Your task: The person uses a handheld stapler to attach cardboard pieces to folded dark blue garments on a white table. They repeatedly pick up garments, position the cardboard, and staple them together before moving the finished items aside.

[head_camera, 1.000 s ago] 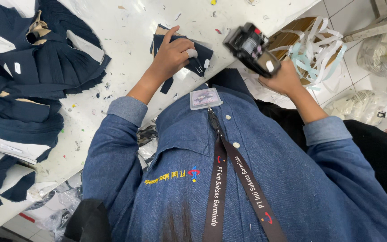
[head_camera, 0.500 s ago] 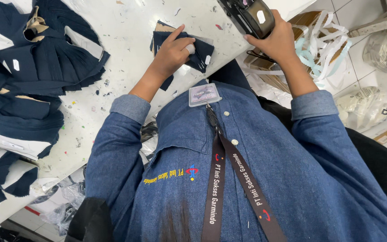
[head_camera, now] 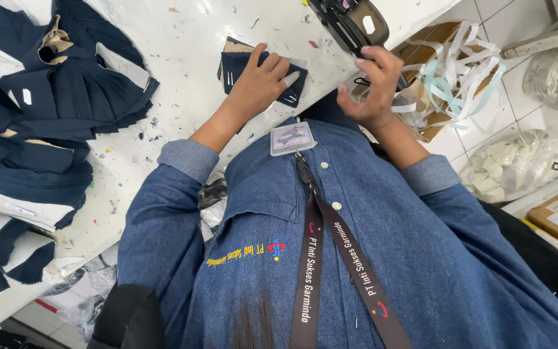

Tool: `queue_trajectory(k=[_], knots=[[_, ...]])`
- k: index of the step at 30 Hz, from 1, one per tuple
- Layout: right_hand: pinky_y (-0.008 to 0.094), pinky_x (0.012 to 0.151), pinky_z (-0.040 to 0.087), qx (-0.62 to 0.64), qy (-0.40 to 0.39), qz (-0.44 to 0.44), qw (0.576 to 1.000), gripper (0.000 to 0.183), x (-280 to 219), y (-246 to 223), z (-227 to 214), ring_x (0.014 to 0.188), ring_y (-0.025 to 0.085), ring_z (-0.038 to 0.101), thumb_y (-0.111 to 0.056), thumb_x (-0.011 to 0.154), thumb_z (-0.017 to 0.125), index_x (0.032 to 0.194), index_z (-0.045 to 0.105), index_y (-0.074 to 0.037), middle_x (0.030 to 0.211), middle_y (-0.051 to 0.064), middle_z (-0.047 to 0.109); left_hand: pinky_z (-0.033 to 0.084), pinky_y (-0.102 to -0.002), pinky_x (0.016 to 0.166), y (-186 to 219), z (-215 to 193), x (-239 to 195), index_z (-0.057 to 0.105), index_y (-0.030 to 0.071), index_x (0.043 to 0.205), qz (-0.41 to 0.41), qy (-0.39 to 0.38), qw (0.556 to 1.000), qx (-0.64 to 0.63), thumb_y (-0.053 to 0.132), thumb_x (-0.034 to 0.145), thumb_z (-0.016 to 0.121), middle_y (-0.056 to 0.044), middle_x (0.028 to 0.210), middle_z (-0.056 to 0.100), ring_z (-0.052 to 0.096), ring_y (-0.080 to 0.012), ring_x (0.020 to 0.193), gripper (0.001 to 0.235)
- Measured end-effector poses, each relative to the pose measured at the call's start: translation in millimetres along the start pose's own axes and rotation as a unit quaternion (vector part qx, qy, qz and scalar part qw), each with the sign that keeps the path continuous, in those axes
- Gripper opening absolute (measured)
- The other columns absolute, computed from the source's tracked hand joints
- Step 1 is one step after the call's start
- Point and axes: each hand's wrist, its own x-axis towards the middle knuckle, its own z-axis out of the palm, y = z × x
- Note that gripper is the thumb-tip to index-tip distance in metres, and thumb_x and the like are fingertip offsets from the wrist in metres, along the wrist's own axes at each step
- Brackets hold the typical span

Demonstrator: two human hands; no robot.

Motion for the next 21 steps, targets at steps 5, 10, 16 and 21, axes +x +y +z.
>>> queue_trajectory(k=[5,10,16,21], knots=[[0.037,0.073,0.035,0.074,-0.068,0.033,0.994,0.020,-8.5,-14.1,-5.2,0.085,0.030,0.045,-0.011,0.079,0.050,0.093,0.043,0.001,0.094,0.019,0.044,0.020,-0.054,0.097,-2.9,3.5,2.7,0.050,0.008,0.067,-0.019,0.045,0.993,-0.109,-0.009,0.072,0.057,-0.004,0.081,0.050,0.044,-0.0232,0.080,0.019],[0.038,0.073,0.036,0.105,-0.115,0.031,0.987,0.016,-18.6,-13.5,-7.0,0.083,0.031,0.044,-0.008,0.082,0.047,0.093,0.044,0.002,0.092,0.020,0.045,0.016,-0.056,0.097,3.2,1.3,2.0,0.059,0.012,0.082,-0.016,0.061,0.998,-0.009,-0.002,0.080,0.059,0.000,0.078,0.046,0.043,-0.0190,0.078,0.014],[0.035,0.070,0.035,0.116,-0.185,0.018,0.976,0.012,-32.8,-9.6,1.2,0.081,0.027,0.045,-0.005,0.080,0.047,0.090,0.048,0.000,0.089,0.016,0.047,0.024,-0.051,0.093,8.8,4.6,2.1,0.051,0.012,0.061,-0.027,0.010,0.999,0.019,0.002,0.077,0.059,-0.003,0.084,0.045,0.042,-0.0209,0.082,0.021],[0.034,0.070,0.036,0.145,-0.229,0.026,0.962,0.020,-37.7,-9.6,12.6,0.081,0.028,0.043,0.003,0.074,0.050,0.093,0.046,0.000,0.089,0.015,0.044,0.029,-0.045,0.092,3.3,8.5,6.3,0.051,0.015,0.058,-0.029,0.006,1.000,0.007,0.000,0.076,0.058,-0.002,0.082,0.043,0.040,-0.0209,0.076,0.024]])
